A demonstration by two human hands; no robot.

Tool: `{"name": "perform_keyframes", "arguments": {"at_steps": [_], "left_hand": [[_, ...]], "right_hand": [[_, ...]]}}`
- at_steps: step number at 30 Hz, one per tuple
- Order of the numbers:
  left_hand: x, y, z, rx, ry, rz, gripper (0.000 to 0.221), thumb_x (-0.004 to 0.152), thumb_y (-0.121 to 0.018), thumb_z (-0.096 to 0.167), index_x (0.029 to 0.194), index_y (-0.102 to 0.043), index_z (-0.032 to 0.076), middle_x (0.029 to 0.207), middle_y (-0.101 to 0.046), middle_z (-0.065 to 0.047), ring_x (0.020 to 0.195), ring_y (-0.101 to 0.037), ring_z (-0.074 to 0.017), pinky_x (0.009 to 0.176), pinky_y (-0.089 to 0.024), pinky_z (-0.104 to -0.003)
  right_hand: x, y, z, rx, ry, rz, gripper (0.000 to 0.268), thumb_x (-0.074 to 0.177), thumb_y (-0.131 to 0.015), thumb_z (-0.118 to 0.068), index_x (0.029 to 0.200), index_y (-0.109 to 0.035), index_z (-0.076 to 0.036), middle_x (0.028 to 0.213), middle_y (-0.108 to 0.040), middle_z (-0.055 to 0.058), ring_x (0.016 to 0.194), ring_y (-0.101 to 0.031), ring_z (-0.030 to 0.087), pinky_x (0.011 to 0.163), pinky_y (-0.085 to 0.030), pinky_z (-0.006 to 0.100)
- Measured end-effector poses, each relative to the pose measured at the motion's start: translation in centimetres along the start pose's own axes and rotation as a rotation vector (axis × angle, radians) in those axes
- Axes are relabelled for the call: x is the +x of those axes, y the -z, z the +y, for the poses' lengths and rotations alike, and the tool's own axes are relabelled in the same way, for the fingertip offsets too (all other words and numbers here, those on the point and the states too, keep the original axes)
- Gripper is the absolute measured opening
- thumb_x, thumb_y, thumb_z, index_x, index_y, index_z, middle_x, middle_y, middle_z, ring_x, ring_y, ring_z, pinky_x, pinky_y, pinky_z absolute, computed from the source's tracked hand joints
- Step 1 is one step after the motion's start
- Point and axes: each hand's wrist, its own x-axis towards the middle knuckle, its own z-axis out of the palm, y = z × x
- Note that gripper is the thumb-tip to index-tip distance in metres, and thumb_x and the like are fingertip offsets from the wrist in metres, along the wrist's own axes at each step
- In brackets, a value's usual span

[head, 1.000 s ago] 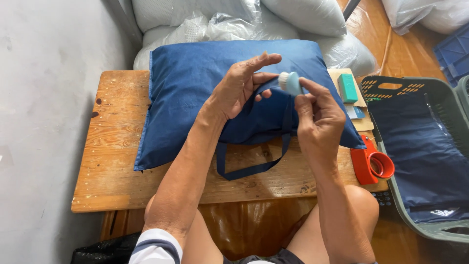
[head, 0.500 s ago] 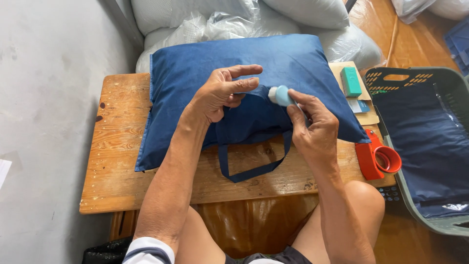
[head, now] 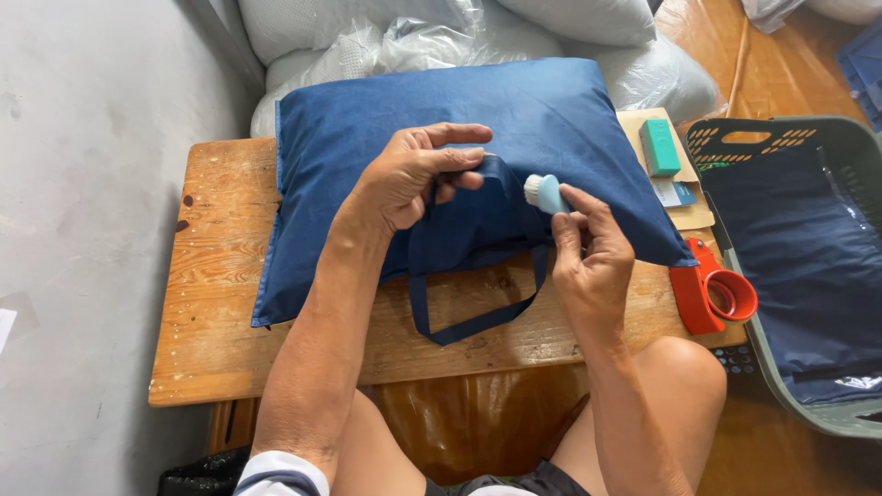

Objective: The person wipes the surfaces and handles of a blue pillow bag with a blue sponge and then inserts the pillow bag into a black bubble mailer.

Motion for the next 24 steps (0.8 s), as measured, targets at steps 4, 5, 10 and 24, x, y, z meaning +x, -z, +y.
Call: {"name": "perform_keyframes", "arguments": {"at_steps": [4,5,10,24], "left_hand": [[-1.7,-2.6,1.1,-0.063,0.046,-0.077,0.046,0.081,-0.079,0.001,0.124,-0.065,-0.009,0.093,-0.076,-0.029,0.08,-0.078,-0.0346,0.065,-0.066,-0.041],[-1.7,-2.8,1.2,-0.105,0.057,-0.13,0.048,0.082,-0.078,-0.001,0.126,-0.063,-0.011,0.096,-0.075,-0.031,0.082,-0.077,-0.0366,0.068,-0.065,-0.047],[-2.3,-2.5,1.1,-0.203,0.074,-0.206,0.045,0.086,-0.074,-0.003,0.128,-0.06,-0.013,0.101,-0.074,-0.033,0.089,-0.074,-0.0393,0.075,-0.064,-0.054],[1.4,-1.8,-0.7,-0.381,0.147,-0.133,0.049,0.094,-0.069,0.032,0.125,-0.064,-0.006,0.117,-0.07,-0.032,0.108,-0.071,-0.0413,0.095,-0.059,-0.056]], "right_hand": [[1.8,0.5,-3.0,-0.054,0.083,0.028,0.026,0.107,-0.061,-0.004,0.132,-0.069,-0.005,0.084,-0.06,0.008,0.073,-0.056,0.01,0.061,-0.051,0.026],[2.2,0.5,-4.0,-0.137,0.18,0.02,0.025,0.106,-0.063,-0.004,0.129,-0.071,-0.004,0.091,-0.065,0.013,0.08,-0.064,0.023,0.067,-0.053,0.034],[2.1,0.9,-6.2,-0.282,0.301,-0.021,0.024,0.104,-0.064,-0.004,0.126,-0.073,-0.005,0.093,-0.067,0.015,0.088,-0.071,0.033,0.074,-0.055,0.04],[2.4,-0.9,-4.3,-0.401,0.532,0.074,0.029,0.104,-0.063,-0.005,0.132,-0.072,-0.002,0.089,-0.059,0.013,0.083,-0.066,0.033,0.073,-0.054,0.039]]}}
